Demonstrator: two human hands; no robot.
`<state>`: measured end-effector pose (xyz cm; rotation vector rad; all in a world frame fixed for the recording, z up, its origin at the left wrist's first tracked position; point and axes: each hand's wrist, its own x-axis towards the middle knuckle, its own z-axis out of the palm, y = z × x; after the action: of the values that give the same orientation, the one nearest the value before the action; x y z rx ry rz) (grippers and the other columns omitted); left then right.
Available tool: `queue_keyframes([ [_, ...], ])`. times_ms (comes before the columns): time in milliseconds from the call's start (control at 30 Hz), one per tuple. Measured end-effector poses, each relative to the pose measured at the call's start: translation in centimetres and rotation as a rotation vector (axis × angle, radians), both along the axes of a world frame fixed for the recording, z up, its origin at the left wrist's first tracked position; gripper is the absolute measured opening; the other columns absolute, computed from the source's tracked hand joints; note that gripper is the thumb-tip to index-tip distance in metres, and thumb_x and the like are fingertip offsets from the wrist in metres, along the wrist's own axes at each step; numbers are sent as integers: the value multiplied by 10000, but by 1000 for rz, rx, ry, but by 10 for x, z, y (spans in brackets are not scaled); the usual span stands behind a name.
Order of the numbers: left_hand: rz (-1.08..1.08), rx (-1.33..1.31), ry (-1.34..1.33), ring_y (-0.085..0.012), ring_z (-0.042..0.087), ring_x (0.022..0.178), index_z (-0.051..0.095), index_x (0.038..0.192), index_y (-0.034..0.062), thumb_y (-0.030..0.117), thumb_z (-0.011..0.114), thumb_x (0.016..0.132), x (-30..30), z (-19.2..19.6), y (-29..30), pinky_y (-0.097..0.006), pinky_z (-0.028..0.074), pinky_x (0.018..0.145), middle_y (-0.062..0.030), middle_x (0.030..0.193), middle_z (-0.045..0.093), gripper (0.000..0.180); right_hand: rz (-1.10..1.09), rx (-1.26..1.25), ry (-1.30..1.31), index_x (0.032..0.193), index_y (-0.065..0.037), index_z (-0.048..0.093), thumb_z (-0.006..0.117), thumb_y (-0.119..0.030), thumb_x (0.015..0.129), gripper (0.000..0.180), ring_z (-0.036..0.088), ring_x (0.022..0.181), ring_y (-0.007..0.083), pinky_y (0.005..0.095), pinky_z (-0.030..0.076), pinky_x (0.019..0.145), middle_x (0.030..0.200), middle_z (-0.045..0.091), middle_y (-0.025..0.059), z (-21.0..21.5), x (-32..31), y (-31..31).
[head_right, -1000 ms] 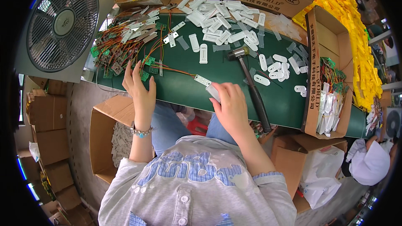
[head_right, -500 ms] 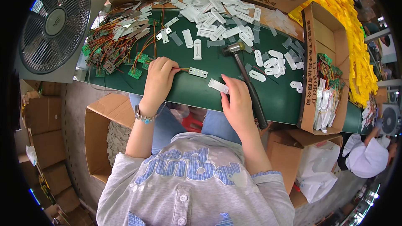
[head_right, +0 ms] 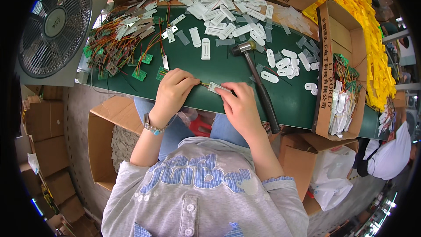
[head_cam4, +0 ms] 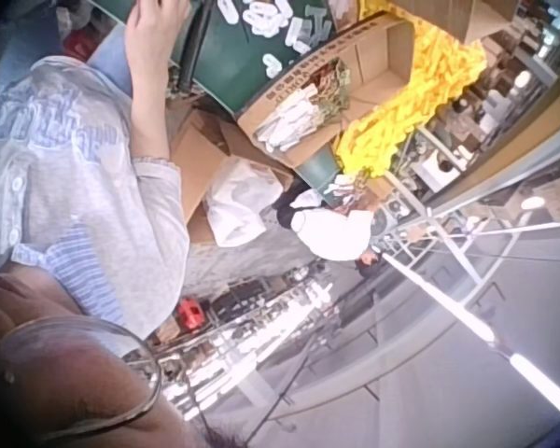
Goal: Assembling small electronic modules by placing circuit boards into plastic housings and securing them with a mallet.
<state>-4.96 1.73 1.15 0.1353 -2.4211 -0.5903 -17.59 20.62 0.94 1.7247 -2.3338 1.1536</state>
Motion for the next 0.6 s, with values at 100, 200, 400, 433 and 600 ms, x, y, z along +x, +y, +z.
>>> queue_keyframes([
  [100, 5, -19, 3, -246, 622, 801, 702, 883, 62, 25, 725, 765, -2, 0, 1, -376, 504, 718, -41, 854, 633, 125, 8, 2, 2, 1080, -79, 717, 698, 46, 751, 352, 593, 991, 277, 409, 467, 855, 1094, 637, 80, 0, 1, 0],
  [200, 0, -30, -7, -244, 623, 806, 701, 890, 60, 22, 718, 770, -1, 0, 1, -372, 506, 723, -41, 868, 639, 127, 22, 2, 67, 1087, -68, 716, 694, 45, 739, 367, 593, 967, 279, 409, 477, 833, 1088, 637, 78, 1, 3, -1],
  [400, -83, -40, -5, -243, 629, 862, 688, 907, 66, 31, 704, 734, -4, 8, 5, -374, 516, 757, -41, 937, 654, 177, 15, -5, 147, 1061, -44, 720, 673, 53, 733, 346, 591, 947, 278, 394, 507, 815, 1078, 635, 84, 2, 5, -4],
  [433, -129, -80, -14, -243, 628, 886, 683, 908, 67, 38, 701, 716, -4, 9, 5, -378, 517, 768, -39, 955, 657, 195, 19, -3, 141, 1057, -40, 720, 669, 56, 726, 348, 591, 943, 278, 388, 515, 804, 1070, 634, 86, 3, 5, -4],
  [600, -107, -156, -52, -228, 610, 939, 675, 898, 70, 71, 688, 706, -2, 10, 6, -370, 503, 795, -26, 963, 645, 193, 25, 4, 142, 1051, -30, 718, 657, 62, 716, 353, 591, 935, 280, 378, 528, 779, 1055, 632, 96, 4, 8, -8],
])
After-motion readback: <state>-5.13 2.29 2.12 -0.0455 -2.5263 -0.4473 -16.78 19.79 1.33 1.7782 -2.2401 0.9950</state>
